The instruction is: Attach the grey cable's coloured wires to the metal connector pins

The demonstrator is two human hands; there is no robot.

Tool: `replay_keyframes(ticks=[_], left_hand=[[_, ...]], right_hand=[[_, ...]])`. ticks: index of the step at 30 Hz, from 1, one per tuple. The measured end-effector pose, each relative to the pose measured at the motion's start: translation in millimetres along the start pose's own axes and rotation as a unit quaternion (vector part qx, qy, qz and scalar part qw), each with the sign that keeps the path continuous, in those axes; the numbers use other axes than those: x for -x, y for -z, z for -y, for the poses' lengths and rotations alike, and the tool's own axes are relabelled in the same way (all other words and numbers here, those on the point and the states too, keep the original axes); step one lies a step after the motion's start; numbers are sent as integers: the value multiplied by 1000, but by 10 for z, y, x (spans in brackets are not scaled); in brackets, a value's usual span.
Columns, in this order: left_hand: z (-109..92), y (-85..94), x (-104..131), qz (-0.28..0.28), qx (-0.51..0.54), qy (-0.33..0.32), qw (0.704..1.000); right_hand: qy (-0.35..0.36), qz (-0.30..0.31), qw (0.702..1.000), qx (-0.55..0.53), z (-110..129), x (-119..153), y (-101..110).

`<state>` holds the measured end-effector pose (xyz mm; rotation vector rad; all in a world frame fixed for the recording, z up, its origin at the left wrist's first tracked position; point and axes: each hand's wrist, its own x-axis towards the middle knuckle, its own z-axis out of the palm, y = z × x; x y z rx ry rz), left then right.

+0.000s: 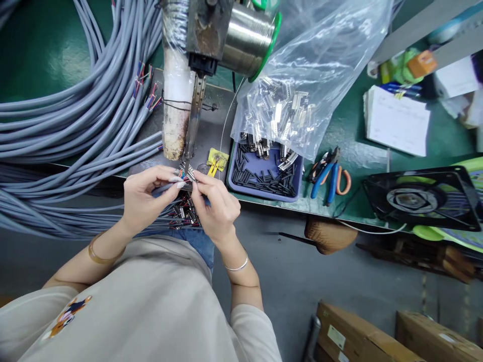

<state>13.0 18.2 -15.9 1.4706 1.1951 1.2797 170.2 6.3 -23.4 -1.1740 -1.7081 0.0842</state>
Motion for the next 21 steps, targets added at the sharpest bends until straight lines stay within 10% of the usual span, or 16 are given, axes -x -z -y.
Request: replay_keyframes(ticks=[7, 21], left_hand=[[-13, -11, 22, -19, 20, -24, 999], [-59, 27, -65, 3, -27, -53, 998]], right_hand=[[-113, 12, 987, -117, 21, -2, 24], [10, 11, 999, -31, -14, -17, 26]])
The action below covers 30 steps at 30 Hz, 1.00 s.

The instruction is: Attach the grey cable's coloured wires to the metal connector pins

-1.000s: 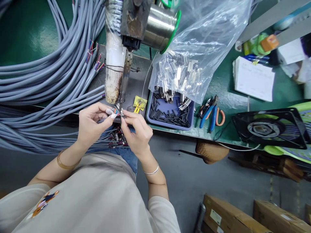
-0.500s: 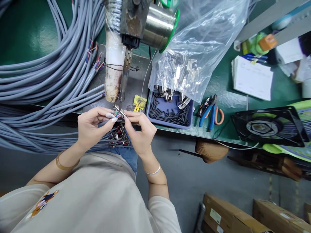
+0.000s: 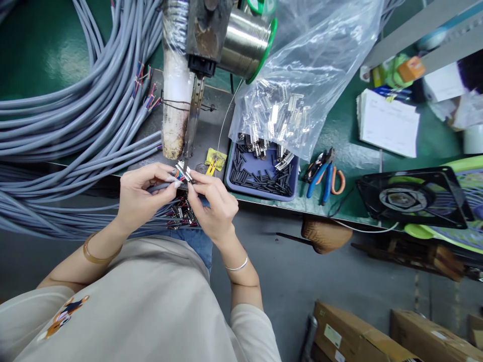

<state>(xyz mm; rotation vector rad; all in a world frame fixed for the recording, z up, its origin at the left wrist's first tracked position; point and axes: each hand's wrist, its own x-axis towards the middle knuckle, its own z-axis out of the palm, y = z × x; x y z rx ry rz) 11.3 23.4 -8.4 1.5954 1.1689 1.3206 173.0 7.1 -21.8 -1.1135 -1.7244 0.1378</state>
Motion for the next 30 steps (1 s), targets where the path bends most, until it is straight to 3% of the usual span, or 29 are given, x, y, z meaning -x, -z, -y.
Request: replay_keyframes(ticks=[5, 9, 13, 16, 19, 24, 30], left_hand=[[10, 20, -16, 16, -4, -3, 1000], [17, 20, 8, 38, 17, 34, 999], [8, 1, 52, 47, 23, 30, 998], [0, -6, 71, 38, 22, 44, 998], [-1, -2, 66, 25, 25, 64, 997], [1, -3, 21, 9, 39, 72, 997], [-34, -12, -40, -6, 31, 67, 997]], right_hand=[[-16, 10, 1000, -14, -10, -25, 2], [-86, 13, 993, -76, -17, -16, 41], [-133, 42, 979, -146, 3, 28, 86], [-153, -4, 978, -145, 8, 58, 98], [-115, -51, 988, -88, -4, 61, 84], [-1, 22, 1000, 18, -1, 21, 9], [12, -2, 1000, 22, 21, -29, -35]])
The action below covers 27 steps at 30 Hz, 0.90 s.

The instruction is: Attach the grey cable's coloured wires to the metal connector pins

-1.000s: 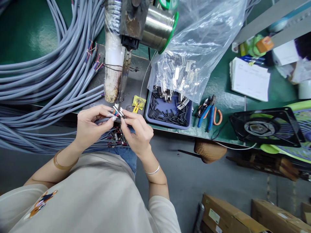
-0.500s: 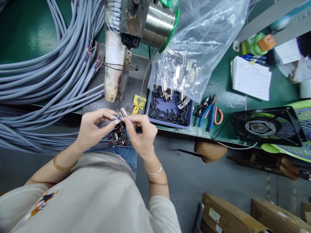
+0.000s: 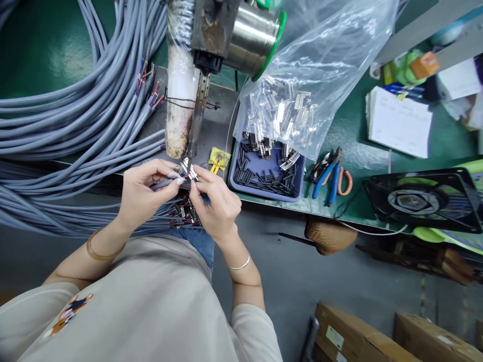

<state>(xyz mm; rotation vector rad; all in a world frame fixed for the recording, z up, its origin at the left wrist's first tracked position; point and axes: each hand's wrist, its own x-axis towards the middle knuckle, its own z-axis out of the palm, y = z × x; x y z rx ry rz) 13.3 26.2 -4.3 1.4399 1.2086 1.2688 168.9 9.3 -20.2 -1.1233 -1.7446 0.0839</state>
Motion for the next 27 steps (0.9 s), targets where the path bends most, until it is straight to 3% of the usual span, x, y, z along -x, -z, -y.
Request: replay_keyframes(ticks=[13, 20, 27], left_hand=[[-65, 54, -44, 14, -5, 14, 1000], [16, 72, -57, 49, 2, 41, 998], [4, 54, 72, 69, -6, 21, 997]], right_hand=[[-25, 5, 1000, -8, 31, -59, 11], [-3, 35, 999, 15, 3, -14, 39], [-17, 6, 1000, 21, 23, 36, 121]])
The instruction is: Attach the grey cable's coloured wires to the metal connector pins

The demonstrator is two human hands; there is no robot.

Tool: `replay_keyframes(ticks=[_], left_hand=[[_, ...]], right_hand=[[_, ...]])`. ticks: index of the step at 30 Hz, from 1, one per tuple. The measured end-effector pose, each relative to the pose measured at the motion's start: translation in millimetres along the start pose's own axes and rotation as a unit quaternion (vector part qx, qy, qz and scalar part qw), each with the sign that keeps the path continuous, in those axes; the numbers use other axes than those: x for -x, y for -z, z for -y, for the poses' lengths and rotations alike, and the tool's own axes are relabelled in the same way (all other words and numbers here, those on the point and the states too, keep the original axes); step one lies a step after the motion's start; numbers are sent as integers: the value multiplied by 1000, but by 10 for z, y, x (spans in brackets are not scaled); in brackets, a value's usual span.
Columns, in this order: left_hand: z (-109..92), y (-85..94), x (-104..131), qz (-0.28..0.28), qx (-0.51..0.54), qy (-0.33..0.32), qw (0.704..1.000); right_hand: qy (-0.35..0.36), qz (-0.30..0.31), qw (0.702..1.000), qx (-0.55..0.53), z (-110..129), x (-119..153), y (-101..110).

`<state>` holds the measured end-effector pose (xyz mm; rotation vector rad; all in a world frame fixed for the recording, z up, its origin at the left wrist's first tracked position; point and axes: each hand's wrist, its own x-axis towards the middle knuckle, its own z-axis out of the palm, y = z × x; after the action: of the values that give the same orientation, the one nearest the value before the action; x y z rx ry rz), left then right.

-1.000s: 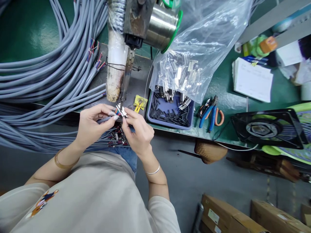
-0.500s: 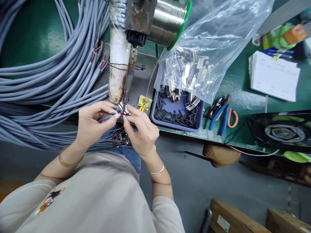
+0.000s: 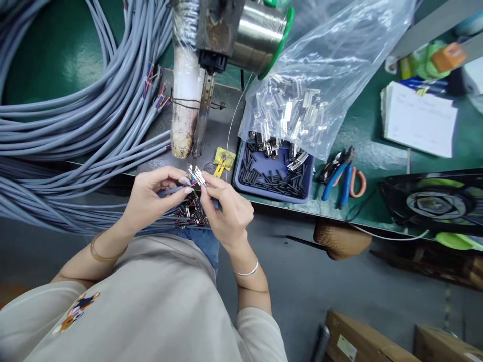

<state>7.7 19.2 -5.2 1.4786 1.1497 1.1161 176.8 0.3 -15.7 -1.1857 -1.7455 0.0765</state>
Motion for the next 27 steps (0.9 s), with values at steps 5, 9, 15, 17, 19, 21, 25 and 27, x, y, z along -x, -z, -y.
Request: replay_keyframes(ticks=[5, 9, 15, 17, 19, 21, 25, 27], left_hand=[[34, -49, 59, -60, -23, -1, 998], [15, -59, 2, -94, -51, -19, 994], [-61, -19, -63, -91, -47, -58, 993], [-68, -2, -68, -82, -45, -59, 994], [-60, 12, -70, -68, -37, -45, 996], [-39, 21, -70, -55, -32, -26, 998], [3, 22, -62, -46, -32, -9, 998], [12, 13, -40, -39, -35, -16, 998]], right_hand=[[-6, 3, 1000, 2, 1, 36, -39], [-11, -3, 1000, -7, -3, -2, -120], [2, -24, 1000, 0, 6, -69, -144], [11, -27, 1000, 2, 1, -72, -136], [21, -21, 1000, 4, -11, -65, -131], [32, -4, 999, 7, -30, -50, -126], [49, 18, 999, 12, -62, -4, -104], [56, 13, 998, 17, -64, 15, -75]])
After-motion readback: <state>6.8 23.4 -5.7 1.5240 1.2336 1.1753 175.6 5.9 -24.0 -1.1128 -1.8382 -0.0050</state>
